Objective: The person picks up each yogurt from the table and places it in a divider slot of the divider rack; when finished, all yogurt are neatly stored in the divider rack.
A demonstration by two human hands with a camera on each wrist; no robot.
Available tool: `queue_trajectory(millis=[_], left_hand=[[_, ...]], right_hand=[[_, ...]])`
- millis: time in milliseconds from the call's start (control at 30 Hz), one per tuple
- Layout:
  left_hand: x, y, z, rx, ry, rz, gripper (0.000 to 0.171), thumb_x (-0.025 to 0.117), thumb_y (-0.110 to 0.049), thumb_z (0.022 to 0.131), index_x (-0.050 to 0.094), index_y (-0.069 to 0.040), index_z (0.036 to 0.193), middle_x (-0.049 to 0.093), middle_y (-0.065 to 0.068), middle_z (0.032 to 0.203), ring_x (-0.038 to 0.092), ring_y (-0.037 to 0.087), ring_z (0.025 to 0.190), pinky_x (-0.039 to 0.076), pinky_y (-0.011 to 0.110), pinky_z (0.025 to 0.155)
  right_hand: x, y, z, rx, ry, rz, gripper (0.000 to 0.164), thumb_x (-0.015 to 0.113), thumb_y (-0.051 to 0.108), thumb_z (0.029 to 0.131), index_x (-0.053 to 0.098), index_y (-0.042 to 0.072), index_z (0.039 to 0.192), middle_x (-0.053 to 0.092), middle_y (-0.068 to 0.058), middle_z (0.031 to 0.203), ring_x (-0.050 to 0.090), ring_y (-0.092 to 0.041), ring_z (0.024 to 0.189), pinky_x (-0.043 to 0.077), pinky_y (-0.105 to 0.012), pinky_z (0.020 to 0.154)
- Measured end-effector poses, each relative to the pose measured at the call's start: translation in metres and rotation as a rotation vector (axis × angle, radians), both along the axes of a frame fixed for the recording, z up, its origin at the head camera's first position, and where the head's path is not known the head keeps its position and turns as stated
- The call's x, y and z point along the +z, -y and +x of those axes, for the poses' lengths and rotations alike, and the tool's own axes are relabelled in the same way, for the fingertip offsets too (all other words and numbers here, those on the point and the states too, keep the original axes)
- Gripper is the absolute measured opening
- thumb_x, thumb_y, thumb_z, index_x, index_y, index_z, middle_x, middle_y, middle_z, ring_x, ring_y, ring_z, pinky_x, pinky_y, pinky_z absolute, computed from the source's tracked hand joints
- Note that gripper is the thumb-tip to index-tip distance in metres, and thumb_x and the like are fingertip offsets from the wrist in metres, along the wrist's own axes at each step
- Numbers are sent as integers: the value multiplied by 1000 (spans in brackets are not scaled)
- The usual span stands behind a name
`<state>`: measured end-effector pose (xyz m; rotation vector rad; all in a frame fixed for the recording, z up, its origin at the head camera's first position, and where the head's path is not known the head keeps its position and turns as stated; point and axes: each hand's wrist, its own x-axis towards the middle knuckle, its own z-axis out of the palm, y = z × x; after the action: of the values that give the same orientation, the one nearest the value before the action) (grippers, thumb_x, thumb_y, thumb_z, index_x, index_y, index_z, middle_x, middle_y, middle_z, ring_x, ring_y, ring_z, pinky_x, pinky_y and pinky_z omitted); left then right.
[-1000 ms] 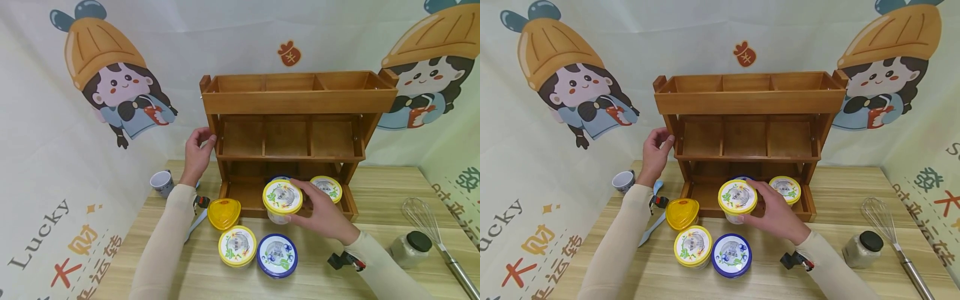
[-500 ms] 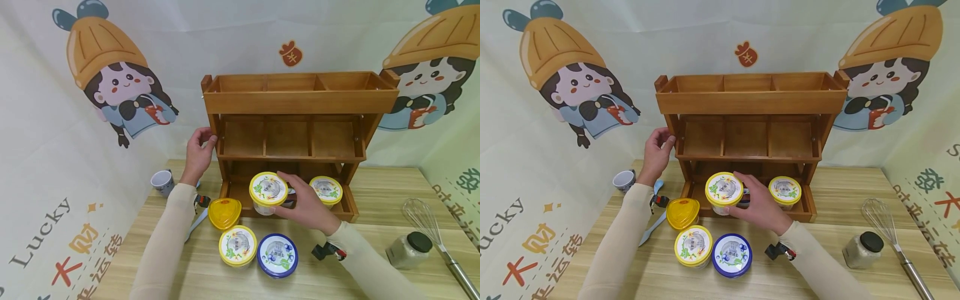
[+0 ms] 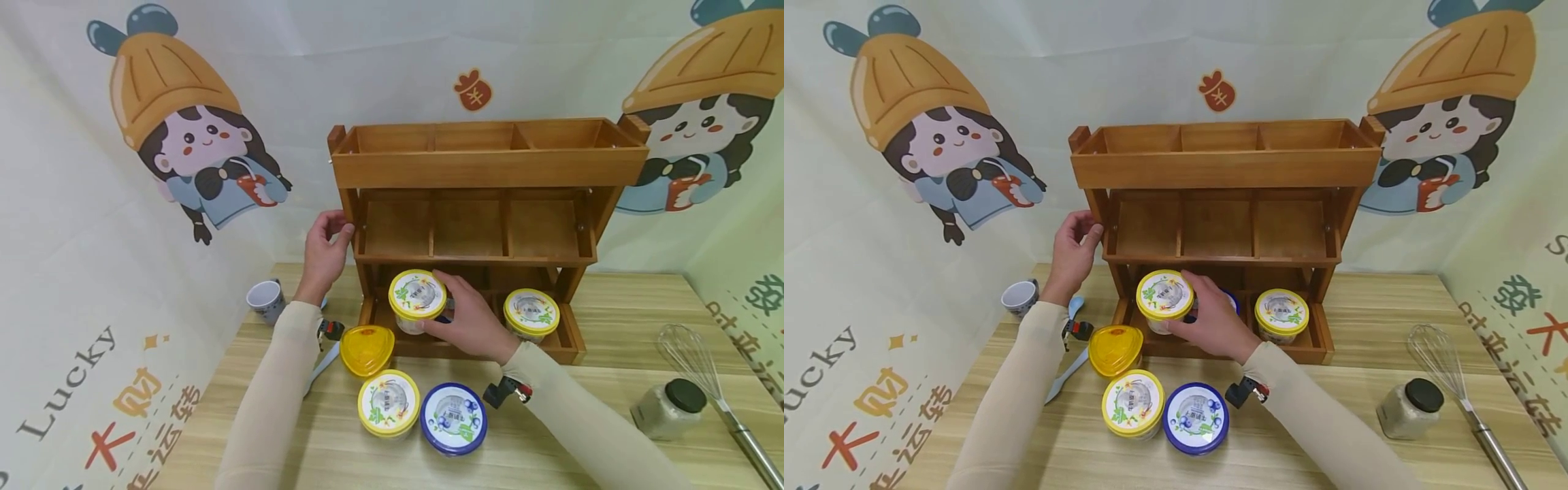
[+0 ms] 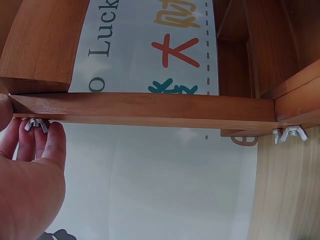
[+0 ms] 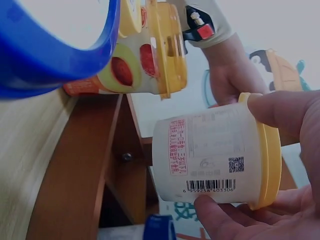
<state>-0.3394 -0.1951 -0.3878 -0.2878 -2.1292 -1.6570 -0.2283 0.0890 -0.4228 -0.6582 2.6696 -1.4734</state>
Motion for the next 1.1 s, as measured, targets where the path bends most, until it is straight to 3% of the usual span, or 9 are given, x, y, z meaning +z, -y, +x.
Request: queue_trajectory(millis=[167,500,667,833,1100], left_hand=[[-1,-1,0,1,-8,-3,30,64,-16,106,60,0,132,64,20,123,62,33,118,46,54,110],[1,-2,2,2,4,-16,31,63,-16,107,59,0,133,63,19,126,61,34,121,45,55,114],[0,-2,3,15,25,-21,30,62,-17,107,59,-2,133,64,18,126,61,33,123,46,53,114],[-1,-1,2,11,19,-39,30,63,-18,107,59,-3,133,64,17,127,62,32,122,48,49,112],[-1,0,1,8,-5,-39,30,64,-18,107,60,-2,132,64,18,126,62,34,121,47,53,112]], right_hand=[[-5,9,-8,10,3,40,97,84,27,91,27,2,165,47,-21,152,61,-33,129,61,-40,98],[-22,22,-17,59,-24,174,96,83,24,92,26,-5,164,42,-29,157,52,-43,138,44,-56,118],[-27,27,-20,92,-61,226,93,81,24,93,27,-8,162,40,-33,159,50,-46,140,41,-59,120],[-31,30,-22,118,-62,259,91,80,21,94,27,-8,162,39,-32,159,51,-44,140,40,-57,121],[-30,35,-26,132,-41,310,88,80,25,95,30,-4,162,43,-28,159,52,-41,140,41,-56,121]])
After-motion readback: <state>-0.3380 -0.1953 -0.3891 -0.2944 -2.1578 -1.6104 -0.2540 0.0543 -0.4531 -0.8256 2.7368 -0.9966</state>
